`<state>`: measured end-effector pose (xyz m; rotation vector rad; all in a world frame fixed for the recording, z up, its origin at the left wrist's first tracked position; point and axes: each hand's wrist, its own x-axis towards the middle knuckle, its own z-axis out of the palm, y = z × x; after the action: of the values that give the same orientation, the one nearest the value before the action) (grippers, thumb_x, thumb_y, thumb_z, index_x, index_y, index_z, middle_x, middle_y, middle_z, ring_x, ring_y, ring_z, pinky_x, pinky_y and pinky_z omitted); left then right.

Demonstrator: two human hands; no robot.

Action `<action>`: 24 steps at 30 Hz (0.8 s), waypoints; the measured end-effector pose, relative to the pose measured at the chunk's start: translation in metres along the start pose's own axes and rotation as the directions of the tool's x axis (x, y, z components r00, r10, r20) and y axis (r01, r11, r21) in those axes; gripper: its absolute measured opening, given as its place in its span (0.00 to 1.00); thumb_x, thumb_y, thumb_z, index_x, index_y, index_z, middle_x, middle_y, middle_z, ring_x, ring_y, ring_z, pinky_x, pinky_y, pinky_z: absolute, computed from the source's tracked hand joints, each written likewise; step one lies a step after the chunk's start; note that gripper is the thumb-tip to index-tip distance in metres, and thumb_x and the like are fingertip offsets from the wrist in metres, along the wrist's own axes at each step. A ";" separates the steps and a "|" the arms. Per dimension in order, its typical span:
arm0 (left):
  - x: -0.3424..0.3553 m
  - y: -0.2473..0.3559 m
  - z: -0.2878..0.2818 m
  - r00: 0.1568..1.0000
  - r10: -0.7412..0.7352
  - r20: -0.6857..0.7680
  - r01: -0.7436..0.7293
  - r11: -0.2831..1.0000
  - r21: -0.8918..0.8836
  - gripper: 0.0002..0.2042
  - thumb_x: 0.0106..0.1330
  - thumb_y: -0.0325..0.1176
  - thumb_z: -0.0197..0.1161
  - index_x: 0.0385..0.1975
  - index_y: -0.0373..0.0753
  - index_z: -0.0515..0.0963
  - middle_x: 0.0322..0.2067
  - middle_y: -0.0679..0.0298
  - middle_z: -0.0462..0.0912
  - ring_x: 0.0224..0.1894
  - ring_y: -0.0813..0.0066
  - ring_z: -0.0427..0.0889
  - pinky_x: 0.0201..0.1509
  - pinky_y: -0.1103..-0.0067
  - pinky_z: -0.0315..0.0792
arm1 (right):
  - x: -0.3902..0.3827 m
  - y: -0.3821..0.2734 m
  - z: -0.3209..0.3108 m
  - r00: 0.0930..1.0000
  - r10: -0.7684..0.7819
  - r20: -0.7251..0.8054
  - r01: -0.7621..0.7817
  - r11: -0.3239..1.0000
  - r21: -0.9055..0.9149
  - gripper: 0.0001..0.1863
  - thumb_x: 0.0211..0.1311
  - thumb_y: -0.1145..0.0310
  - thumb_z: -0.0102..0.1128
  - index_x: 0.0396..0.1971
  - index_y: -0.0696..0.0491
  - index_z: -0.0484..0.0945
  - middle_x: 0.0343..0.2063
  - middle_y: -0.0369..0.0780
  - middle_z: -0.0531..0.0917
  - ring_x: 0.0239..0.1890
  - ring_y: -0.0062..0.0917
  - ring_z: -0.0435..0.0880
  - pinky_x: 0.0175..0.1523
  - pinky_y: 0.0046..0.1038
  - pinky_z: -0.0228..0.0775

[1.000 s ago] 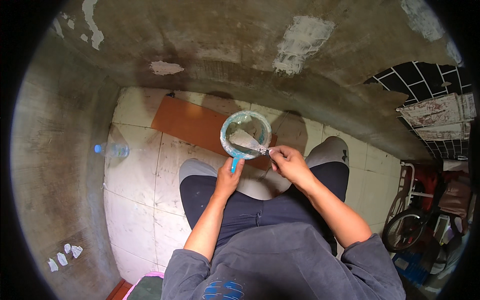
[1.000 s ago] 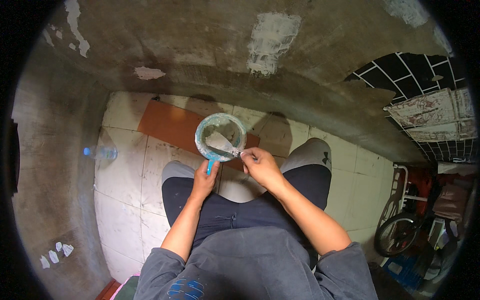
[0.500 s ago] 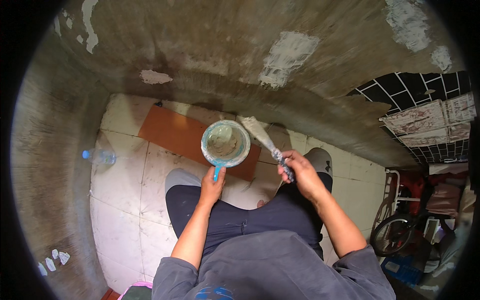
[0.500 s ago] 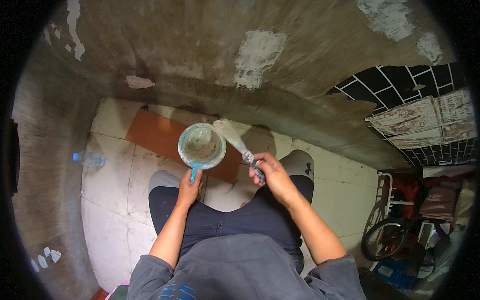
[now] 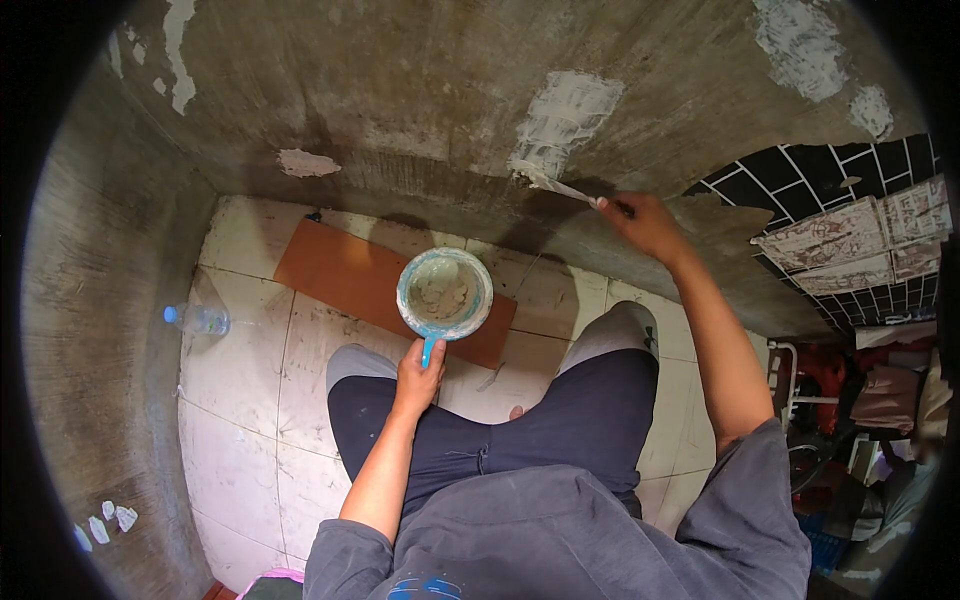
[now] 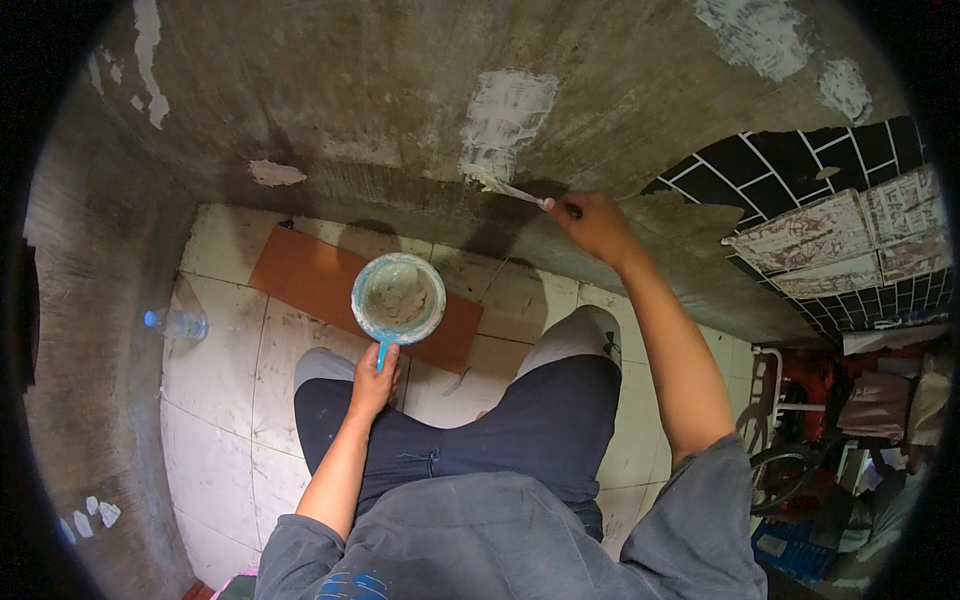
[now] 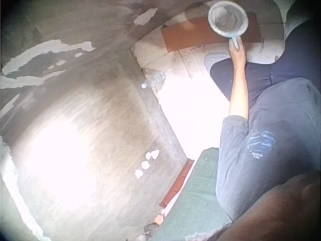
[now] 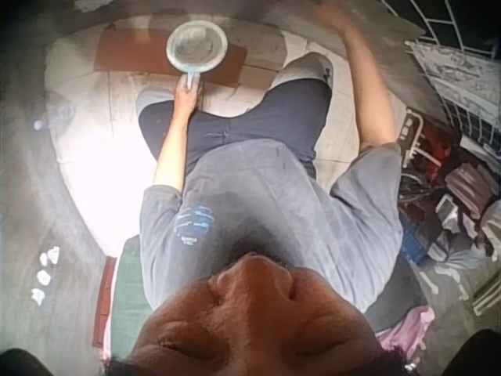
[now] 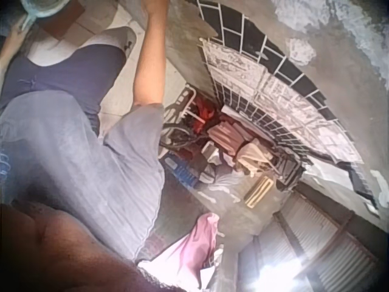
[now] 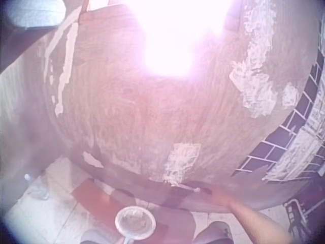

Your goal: The person applies white plaster to a concrete wall using a putty knife and a bucket of material, smoothing it over various holes and cracks.

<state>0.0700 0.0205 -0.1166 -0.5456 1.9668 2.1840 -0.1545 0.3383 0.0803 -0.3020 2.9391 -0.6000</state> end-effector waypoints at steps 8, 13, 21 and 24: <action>0.000 0.003 -0.001 1.000 0.001 0.006 -0.001 0.998 0.061 0.18 0.76 0.43 0.61 0.25 0.41 0.68 0.16 0.73 0.68 0.16 0.86 0.64 0.19 0.81 0.57 | 0.030 -0.019 -0.019 0.992 0.122 -0.042 -0.125 0.989 -0.083 0.32 0.63 0.41 0.63 0.38 0.63 0.86 0.34 0.54 0.86 0.40 0.48 0.86 0.45 0.42 0.75; 0.002 0.004 0.000 0.998 -0.062 0.025 0.062 0.998 0.008 0.18 0.76 0.43 0.60 0.26 0.41 0.68 0.15 0.73 0.67 0.16 0.87 0.64 0.18 0.82 0.56 | 0.027 -0.022 -0.041 0.992 0.040 -0.121 -0.063 0.980 -0.191 0.32 0.63 0.41 0.63 0.35 0.62 0.86 0.33 0.54 0.86 0.38 0.48 0.86 0.44 0.43 0.75; 0.000 0.002 -0.005 0.998 -0.057 0.016 0.057 0.998 0.008 0.18 0.76 0.44 0.61 0.25 0.41 0.68 0.14 0.73 0.67 0.16 0.86 0.65 0.18 0.81 0.57 | -0.004 -0.045 -0.052 0.980 0.138 0.143 -0.118 0.984 -0.136 0.30 0.62 0.41 0.63 0.33 0.59 0.87 0.31 0.53 0.86 0.38 0.50 0.85 0.43 0.43 0.75; 0.003 -0.003 -0.006 0.999 -0.048 0.012 0.047 0.998 0.028 0.18 0.75 0.44 0.61 0.25 0.41 0.68 0.14 0.72 0.68 0.16 0.86 0.65 0.18 0.81 0.57 | 0.002 -0.051 -0.020 0.999 -0.023 0.041 0.029 0.987 -0.155 0.29 0.63 0.43 0.63 0.33 0.60 0.86 0.29 0.53 0.85 0.34 0.48 0.85 0.41 0.41 0.74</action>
<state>0.0694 0.0151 -0.1204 -0.5666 1.9539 2.1239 -0.1515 0.2990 0.1192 -0.3639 2.9541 -0.3629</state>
